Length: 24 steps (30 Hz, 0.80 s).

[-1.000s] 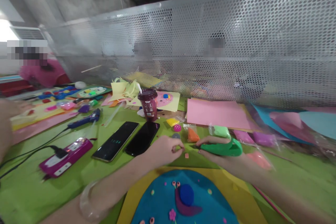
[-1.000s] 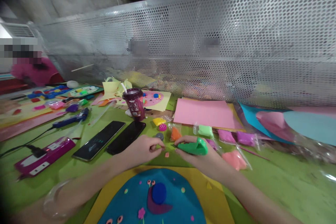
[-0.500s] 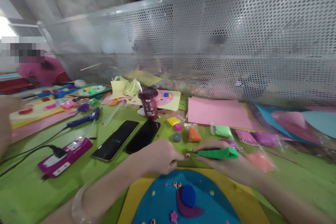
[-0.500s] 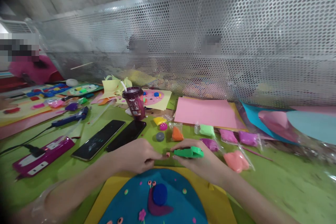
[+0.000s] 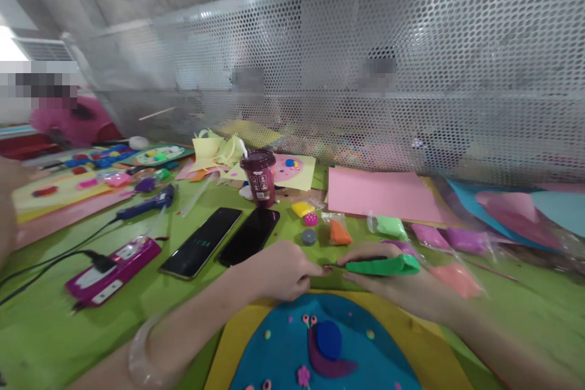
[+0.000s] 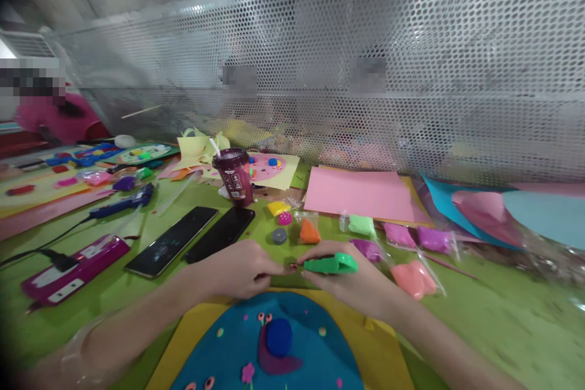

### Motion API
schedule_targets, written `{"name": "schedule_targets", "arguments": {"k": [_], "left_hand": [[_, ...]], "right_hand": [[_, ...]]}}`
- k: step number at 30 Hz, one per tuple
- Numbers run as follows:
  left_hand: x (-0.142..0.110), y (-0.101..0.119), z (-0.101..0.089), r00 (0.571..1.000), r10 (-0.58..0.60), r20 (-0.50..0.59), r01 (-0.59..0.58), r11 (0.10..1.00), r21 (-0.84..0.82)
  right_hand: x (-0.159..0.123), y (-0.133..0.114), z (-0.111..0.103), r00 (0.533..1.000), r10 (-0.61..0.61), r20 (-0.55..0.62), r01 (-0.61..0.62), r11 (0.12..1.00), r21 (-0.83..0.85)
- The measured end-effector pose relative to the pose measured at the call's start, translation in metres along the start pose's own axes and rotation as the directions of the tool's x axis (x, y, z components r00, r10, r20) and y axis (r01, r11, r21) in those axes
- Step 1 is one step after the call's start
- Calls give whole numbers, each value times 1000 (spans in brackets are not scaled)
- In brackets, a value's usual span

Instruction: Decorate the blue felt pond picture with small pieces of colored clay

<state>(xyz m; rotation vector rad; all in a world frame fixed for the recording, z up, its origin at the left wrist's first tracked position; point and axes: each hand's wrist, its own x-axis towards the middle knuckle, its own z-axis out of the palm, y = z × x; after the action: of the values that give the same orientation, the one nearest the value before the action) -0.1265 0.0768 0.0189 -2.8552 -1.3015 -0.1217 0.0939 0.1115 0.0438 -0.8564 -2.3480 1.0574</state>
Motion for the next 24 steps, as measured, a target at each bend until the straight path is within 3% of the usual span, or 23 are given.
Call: {"name": "schedule_targets", "arguments": {"k": [24], "left_hand": [[-1, 0, -1, 1000, -12, 13, 12, 999, -32]], "right_hand": [[1, 0, 0, 1000, 7, 2, -7, 1000, -9]]}}
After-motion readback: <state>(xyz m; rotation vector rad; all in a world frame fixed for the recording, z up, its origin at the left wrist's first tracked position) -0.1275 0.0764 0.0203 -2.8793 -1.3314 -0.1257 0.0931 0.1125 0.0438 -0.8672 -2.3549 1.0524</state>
